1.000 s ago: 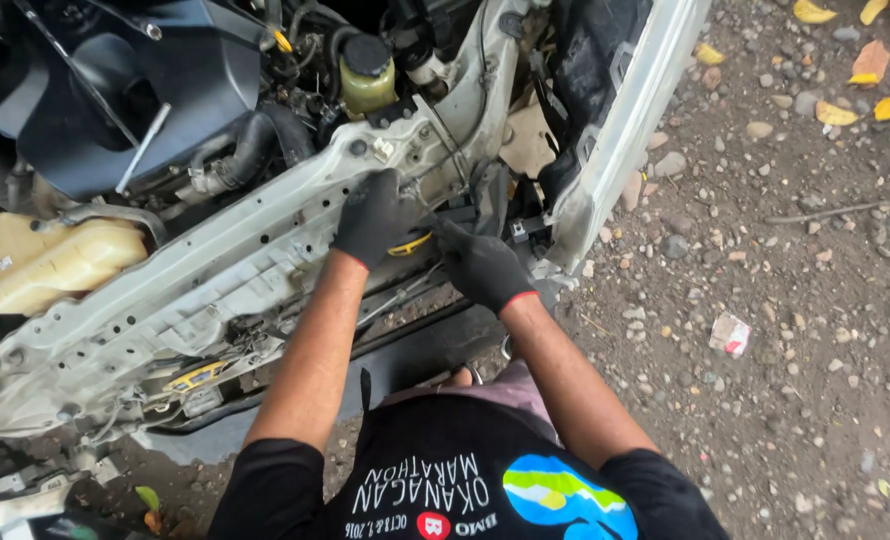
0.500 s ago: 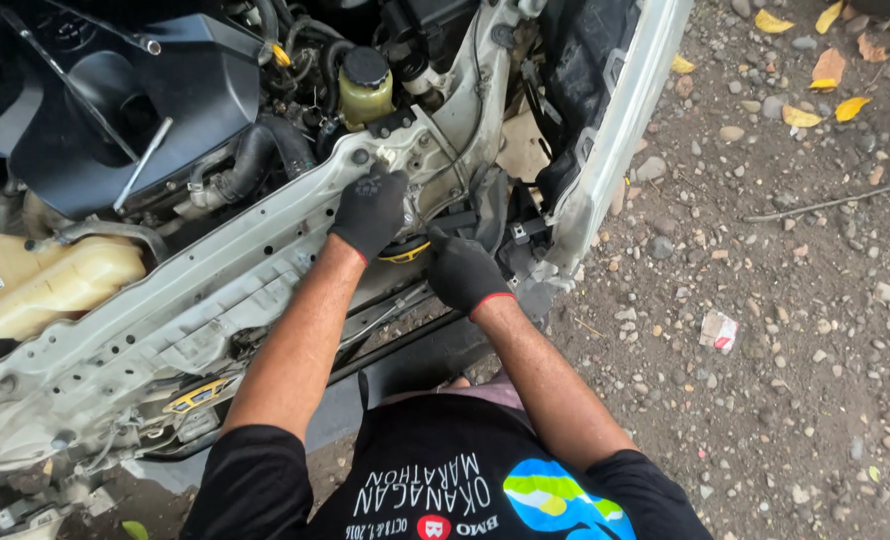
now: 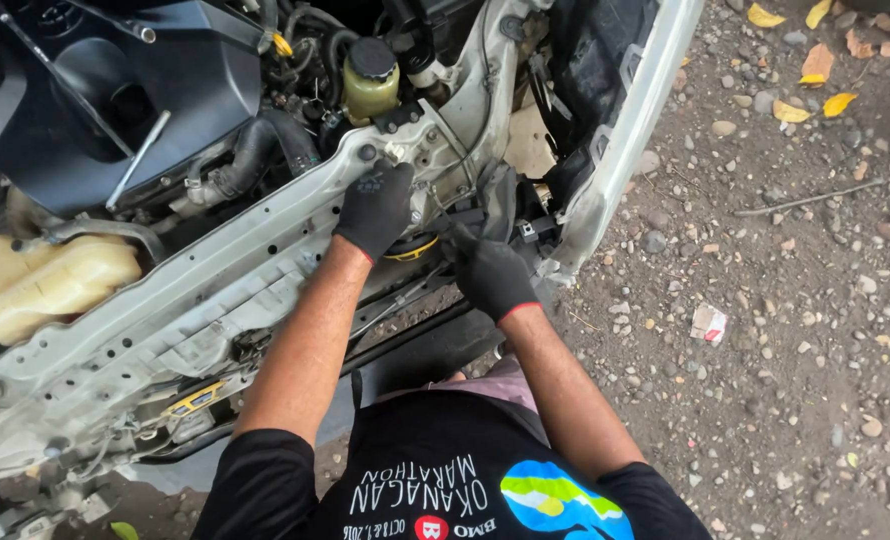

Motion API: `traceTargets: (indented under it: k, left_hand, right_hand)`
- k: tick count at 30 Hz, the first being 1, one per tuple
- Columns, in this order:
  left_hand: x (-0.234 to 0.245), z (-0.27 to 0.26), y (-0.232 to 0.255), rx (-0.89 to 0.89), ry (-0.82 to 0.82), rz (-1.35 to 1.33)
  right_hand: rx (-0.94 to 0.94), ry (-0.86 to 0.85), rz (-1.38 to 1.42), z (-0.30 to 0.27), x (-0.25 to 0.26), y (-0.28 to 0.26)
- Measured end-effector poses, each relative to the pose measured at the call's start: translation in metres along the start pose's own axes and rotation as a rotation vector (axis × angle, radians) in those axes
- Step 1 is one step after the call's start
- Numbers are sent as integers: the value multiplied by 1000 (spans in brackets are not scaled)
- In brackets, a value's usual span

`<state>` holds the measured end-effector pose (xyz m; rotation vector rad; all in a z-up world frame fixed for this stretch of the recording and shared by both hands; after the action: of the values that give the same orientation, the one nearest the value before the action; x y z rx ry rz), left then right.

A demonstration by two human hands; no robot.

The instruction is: The person uses a wrench to loosen bolts on the front bumper of a damaged car. They then pull the bumper cover away from the vehicle and place it on the ground. The person continues to use the wrench to remove additional bolts from the car's front frame.

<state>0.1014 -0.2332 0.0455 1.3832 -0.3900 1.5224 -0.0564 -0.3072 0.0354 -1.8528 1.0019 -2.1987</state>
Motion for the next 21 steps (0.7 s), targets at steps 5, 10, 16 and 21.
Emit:
traceTargets:
  k: [5,10,16,21]
  left_hand:
    - [3,6,0,70,-60,58]
    - [6,6,3,17,-1,-3]
    - [4,1,5,51,-15,-21]
    - [-4,-3,8,84,-66,20]
  right_hand:
    - [39,-71,-20,11,-4,4]
    - [52,-135,-13,18,6,-5]
    - [78,-109,-26,11,-7,1]
    - [109,28,197,5,-16,8]
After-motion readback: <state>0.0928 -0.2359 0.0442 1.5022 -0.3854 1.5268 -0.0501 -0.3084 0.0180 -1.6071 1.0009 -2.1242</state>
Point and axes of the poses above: each hand's wrist, its own z-axis towards the middle knuckle, its own x-axis out of the back of the hand, y = z × x, the point moved 10 cm from there along z, towards the middle knuckle, and after that the axes turned 7 degrees about y, right-handed, at the moved point
